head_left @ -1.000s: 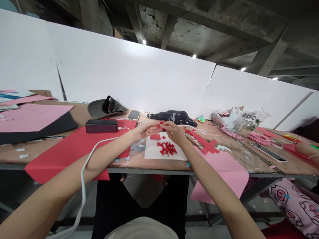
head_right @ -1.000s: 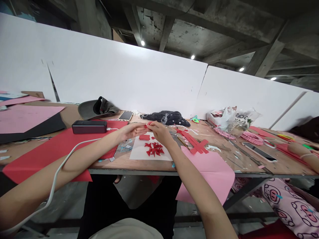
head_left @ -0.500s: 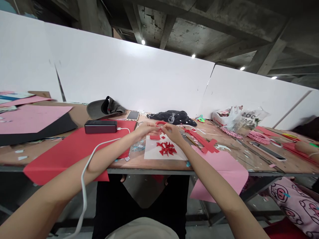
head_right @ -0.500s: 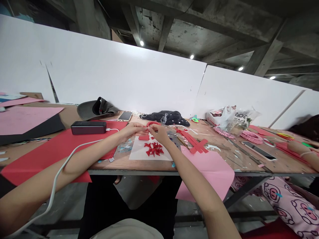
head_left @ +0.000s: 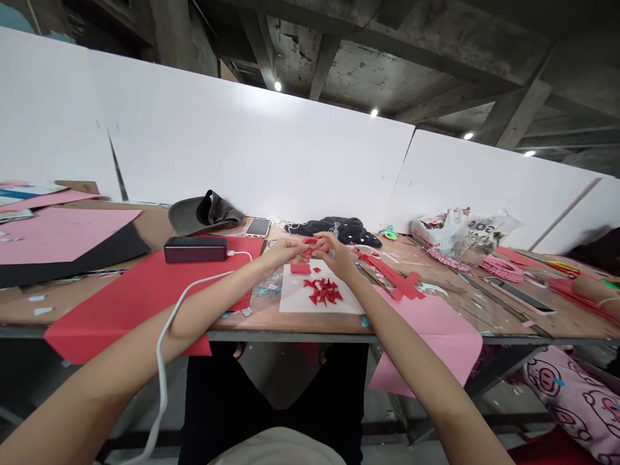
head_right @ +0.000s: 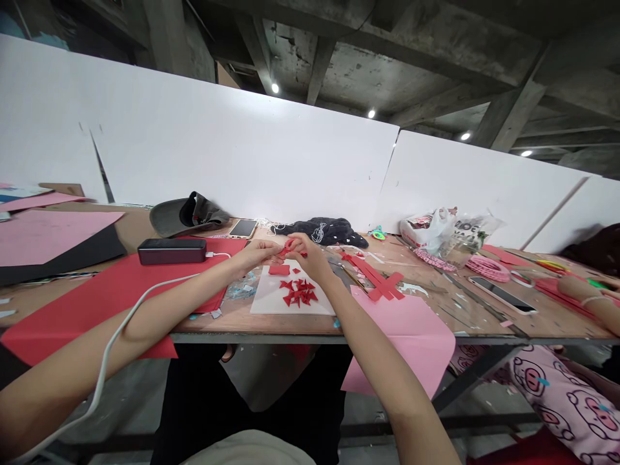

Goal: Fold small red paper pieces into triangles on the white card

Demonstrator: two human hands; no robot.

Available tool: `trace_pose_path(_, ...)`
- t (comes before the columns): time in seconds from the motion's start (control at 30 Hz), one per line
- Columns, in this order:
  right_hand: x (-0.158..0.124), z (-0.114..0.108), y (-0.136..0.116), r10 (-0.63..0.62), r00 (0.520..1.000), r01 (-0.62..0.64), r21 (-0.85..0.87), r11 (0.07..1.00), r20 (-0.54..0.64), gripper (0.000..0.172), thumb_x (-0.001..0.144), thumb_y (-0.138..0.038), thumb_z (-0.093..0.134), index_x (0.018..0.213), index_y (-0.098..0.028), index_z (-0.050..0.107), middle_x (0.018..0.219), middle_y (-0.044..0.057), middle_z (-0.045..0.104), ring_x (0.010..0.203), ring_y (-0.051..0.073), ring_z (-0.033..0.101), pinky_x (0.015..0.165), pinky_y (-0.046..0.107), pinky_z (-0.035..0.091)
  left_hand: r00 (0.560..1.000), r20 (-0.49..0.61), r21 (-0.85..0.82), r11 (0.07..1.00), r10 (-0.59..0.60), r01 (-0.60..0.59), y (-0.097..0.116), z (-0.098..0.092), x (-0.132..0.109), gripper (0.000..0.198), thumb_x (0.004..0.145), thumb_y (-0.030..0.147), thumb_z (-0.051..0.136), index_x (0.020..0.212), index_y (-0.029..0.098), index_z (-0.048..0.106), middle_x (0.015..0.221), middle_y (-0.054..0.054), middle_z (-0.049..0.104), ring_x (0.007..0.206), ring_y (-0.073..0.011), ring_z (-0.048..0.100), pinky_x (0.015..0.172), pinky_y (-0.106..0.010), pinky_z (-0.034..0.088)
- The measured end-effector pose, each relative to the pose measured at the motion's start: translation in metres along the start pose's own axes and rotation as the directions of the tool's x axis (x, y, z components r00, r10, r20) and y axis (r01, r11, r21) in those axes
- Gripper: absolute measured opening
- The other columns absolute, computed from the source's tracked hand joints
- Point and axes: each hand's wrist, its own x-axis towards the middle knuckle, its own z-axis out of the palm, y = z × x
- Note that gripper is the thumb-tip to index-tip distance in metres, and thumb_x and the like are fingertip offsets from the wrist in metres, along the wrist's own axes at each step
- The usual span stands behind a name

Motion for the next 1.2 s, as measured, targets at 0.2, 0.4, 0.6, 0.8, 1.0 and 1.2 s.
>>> trace_pose_path(0.2, 0.001, -0.001, 0.003, -0.165, 0.985, 0.165, 0.005, 0.986, 0.049, 0.015, 0.085, -0.018, 0.051, 0.088, -0.022, 0.064, 0.09, 0.004, 0.063, 0.085, 0.017, 0.058, 0.077, 0.031, 0.045, 0.993, 0.058, -0.044, 0.994, -0.101, 0.104, -0.005, -0.005, 0.004, 0.033, 0.065, 0.039, 0.075, 0.084, 0.013, 0.071, 0.081, -0.01, 0.072, 0.074, -0.0161, 0.067, 0.075, -0.027, 0.052)
trace_pose_path(0.4, 0.001, -0.001, 0.002, -0.169, 0.984, 0.17, -0.018, 0.985, 0.049, 0.016, 0.086, -0.021, 0.051, 0.082, -0.022, 0.065, 0.088, 0.005, 0.061, 0.085, 0.018, 0.057, 0.077, 0.033, 0.046, 0.999, 0.009, 0.002, 0.999, -0.036, 0.036, -0.002, -0.002, -0.002, 0.034, 0.06, 0.042, 0.077, 0.077, 0.013, 0.07, 0.08, -0.01, 0.072, 0.077, -0.0202, 0.068, 0.076, -0.031, 0.052)
trace_pose_path(0.6, 0.0, 0.001, 0.004, -0.08, 0.992, 0.082, -0.013, 0.997, 0.095, 0.011, 0.083, -0.02, 0.055, 0.078, -0.02, 0.065, 0.082, 0.003, 0.061, 0.079, 0.017, 0.056, 0.072, 0.03, 0.044, 0.995, 0.067, 0.09, 0.993, 0.069, -0.075, 0.003, 0.006, -0.009, 0.035, 0.064, 0.047, 0.071, 0.076, 0.014, 0.069, 0.08, -0.008, 0.071, 0.08, -0.0221, 0.068, 0.076, -0.032, 0.051)
trace_pose_path(0.8, 0.0, 0.004, 0.005, 0.072, 0.997, -0.069, 0.061, 0.996, -0.039, 0.009, 0.073, -0.025, 0.065, 0.08, -0.02, 0.064, 0.084, 0.003, 0.063, 0.074, 0.015, 0.058, 0.07, 0.029, 0.047, 0.978, 0.116, 0.194, 0.961, 0.176, -0.196, -0.007, 0.003, -0.001, 0.032, 0.061, 0.042, 0.074, 0.08, 0.015, 0.072, 0.083, -0.009, 0.072, 0.083, -0.024, 0.067, 0.076, -0.032, 0.05)
trace_pose_path(1.0, 0.001, 0.004, 0.008, 0.145, 0.986, -0.16, 0.261, 0.952, 0.076, 0.014, 0.071, -0.027, 0.066, 0.083, -0.02, 0.065, 0.088, 0.004, 0.065, 0.081, 0.018, 0.063, 0.074, 0.032, 0.051, 0.97, 0.129, 0.163, 0.96, 0.206, -0.226, -0.01, 0.0, 0.004, 0.031, 0.06, 0.033, 0.076, 0.082, 0.012, 0.072, 0.077, -0.01, 0.072, 0.078, -0.0234, 0.067, 0.074, -0.033, 0.051)
trace_pose_path(1.2, 0.001, 0.001, 0.005, 0.069, 0.996, -0.078, 0.194, 0.978, 0.051, 0.008, 0.076, -0.025, 0.062, 0.081, -0.021, 0.067, 0.089, 0.005, 0.062, 0.085, 0.018, 0.059, 0.075, 0.032, 0.05, 0.973, 0.12, 0.142, 0.966, 0.199, -0.216, -0.01, -0.002, 0.005, 0.028, 0.06, 0.029, 0.076, 0.082, 0.012, 0.072, 0.075, -0.009, 0.072, 0.077, -0.0239, 0.068, 0.075, -0.035, 0.052)
